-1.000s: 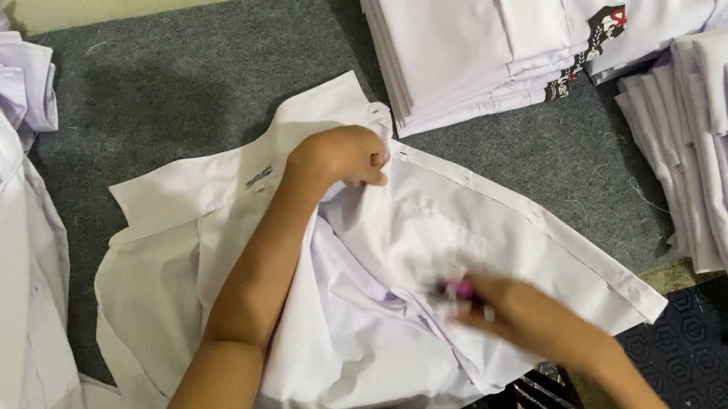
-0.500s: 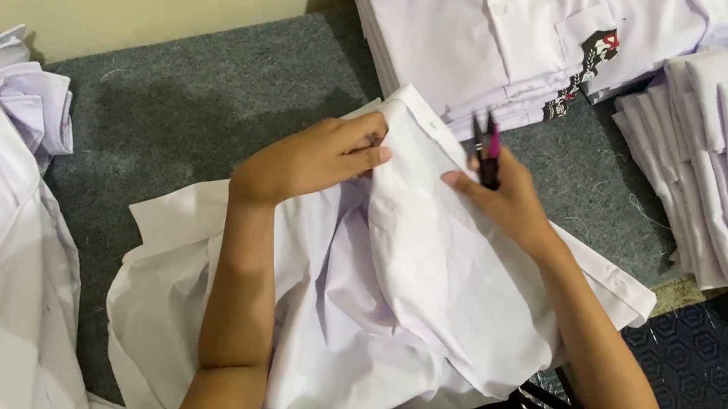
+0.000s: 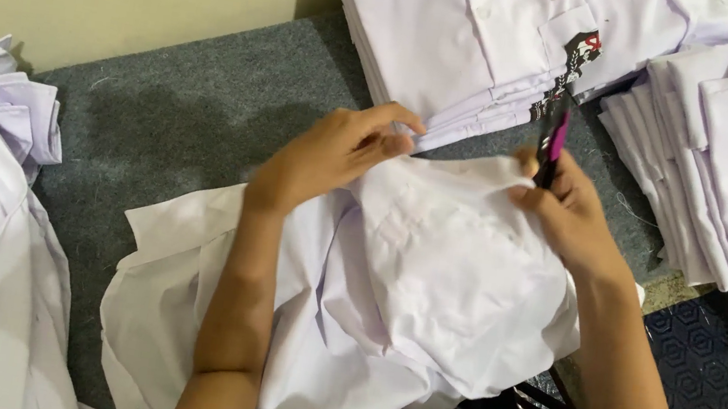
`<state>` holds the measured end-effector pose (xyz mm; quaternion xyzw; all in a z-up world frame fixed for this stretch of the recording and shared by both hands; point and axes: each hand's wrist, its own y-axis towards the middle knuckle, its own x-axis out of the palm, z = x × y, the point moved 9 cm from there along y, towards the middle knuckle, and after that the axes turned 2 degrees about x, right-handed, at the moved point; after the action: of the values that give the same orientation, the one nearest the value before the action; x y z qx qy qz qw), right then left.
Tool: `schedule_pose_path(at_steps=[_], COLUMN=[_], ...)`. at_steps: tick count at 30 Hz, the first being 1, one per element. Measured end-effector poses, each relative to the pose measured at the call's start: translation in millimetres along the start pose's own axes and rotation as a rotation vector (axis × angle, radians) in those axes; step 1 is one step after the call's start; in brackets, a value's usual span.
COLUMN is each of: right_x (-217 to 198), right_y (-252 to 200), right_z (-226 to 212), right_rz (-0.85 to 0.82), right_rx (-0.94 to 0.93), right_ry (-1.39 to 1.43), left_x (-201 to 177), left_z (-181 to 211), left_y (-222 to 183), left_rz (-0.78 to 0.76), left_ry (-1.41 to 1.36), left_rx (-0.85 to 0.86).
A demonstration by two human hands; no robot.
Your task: Trimming loose threads from white school shirts using thread snips
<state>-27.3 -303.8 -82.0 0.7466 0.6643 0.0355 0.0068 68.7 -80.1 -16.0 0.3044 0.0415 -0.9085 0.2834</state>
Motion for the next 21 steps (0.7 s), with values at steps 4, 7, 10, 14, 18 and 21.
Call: schedule_pose_path(at_steps=[4,7,10,14,18,21], right_x=[31,39,31,18,38,34], right_y=[-13,-20,-28,-32,-43,-52], right_z=[-21,-33,-39,-55,-78,-83], right_rz=[-0.106,-0.192,-0.208,-0.162,-0.367,-0.314], right_rx=[-0.068,-0.117,-0.117,-0.203,-0.192,-0.213], right_ry=[-0.16,-0.099,-0.093,-0.164,-0.297,-0.263], left_x=[23,60,68,51,25,22], left_z=[13,35,21,14,51,66], left_y=[19,21,20,13,-13,-19], left_rz=[0.218,-0.117,-0.214,-0.208,-0.166,-0.223], left_ry=[0.17,-0.409,-0.409,-0.215,-0.048,-0.12], left_rx=[0.312,0.279,0.238,0.18,0.027,0.104])
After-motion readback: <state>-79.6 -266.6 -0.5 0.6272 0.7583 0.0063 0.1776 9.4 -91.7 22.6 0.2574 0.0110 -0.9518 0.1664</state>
